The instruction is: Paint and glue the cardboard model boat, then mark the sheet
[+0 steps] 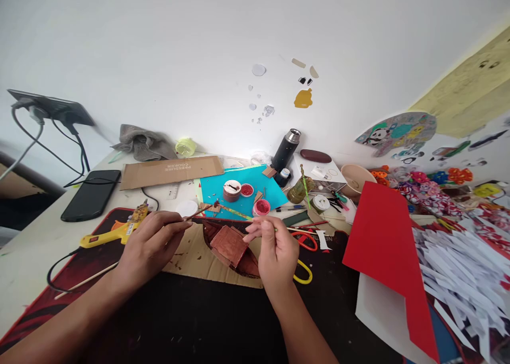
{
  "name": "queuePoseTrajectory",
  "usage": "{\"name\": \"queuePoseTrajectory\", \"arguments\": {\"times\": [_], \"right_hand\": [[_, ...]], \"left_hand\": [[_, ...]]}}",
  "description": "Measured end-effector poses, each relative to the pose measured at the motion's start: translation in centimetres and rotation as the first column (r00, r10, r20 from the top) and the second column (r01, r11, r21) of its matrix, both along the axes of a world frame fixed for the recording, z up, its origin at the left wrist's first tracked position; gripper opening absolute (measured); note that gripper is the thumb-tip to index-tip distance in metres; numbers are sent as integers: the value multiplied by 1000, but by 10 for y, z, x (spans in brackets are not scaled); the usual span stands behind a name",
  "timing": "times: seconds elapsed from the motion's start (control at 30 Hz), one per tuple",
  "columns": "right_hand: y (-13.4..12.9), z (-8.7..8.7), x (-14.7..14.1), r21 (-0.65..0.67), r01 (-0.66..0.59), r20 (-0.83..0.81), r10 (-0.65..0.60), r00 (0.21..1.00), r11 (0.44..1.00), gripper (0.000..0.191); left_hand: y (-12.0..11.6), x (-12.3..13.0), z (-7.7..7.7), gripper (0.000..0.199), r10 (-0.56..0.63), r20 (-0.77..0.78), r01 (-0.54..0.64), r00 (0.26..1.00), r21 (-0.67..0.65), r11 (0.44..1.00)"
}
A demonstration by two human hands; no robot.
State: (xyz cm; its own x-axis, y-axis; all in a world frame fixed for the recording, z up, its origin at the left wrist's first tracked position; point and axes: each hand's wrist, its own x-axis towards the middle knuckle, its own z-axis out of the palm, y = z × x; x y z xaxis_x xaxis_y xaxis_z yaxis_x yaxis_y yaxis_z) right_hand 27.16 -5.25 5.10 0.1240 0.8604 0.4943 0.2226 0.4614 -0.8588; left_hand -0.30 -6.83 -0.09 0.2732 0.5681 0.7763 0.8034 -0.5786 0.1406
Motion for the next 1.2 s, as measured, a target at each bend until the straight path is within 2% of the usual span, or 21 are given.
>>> {"name": "queuePoseTrajectory", "arguments": {"times": [0.1, 0.33, 0.53, 0.7, 0.77, 0.97, 1.07, 1.2], "right_hand": [[2, 3, 2, -7, 44, -40, -44, 998, 999, 38], [-2, 4, -5, 17, -64, 10, 64, 998, 998, 36], [2, 5, -1, -10, 18, -65, -18, 998, 1000, 38], [-8, 10, -6, 18, -116, 23, 115, 993, 993, 35], [-7, 8, -7, 16, -134, 60, 133, 989, 991, 35], [2, 3, -1, 6, 2, -36, -2, 999, 1000, 35], [-3, 7, -3, 39, -61, -19, 62, 998, 997, 33], [-7, 7, -9, 57, -137, 103, 130, 986, 989, 35]], "left_hand": [[1, 0, 0, 22, 8, 12, -8, 1000, 0, 1000], [1, 0, 1, 22, 3, 5, -4, 1000, 9, 1000], [0, 1, 0, 23, 3, 21, -3, 1000, -1, 1000], [0, 1, 0, 23, -4, 17, 5, 1000, -6, 1000], [-1, 1, 0, 23, -8, 5, 8, 1000, -1, 1000], [-2, 1, 2, 26, -17, -16, 17, 1000, 4, 1000], [-1, 2, 1, 25, -19, -16, 19, 1000, 1, 1000], [-1, 1, 2, 22, -12, -10, 12, 1000, 12, 1000]]}}
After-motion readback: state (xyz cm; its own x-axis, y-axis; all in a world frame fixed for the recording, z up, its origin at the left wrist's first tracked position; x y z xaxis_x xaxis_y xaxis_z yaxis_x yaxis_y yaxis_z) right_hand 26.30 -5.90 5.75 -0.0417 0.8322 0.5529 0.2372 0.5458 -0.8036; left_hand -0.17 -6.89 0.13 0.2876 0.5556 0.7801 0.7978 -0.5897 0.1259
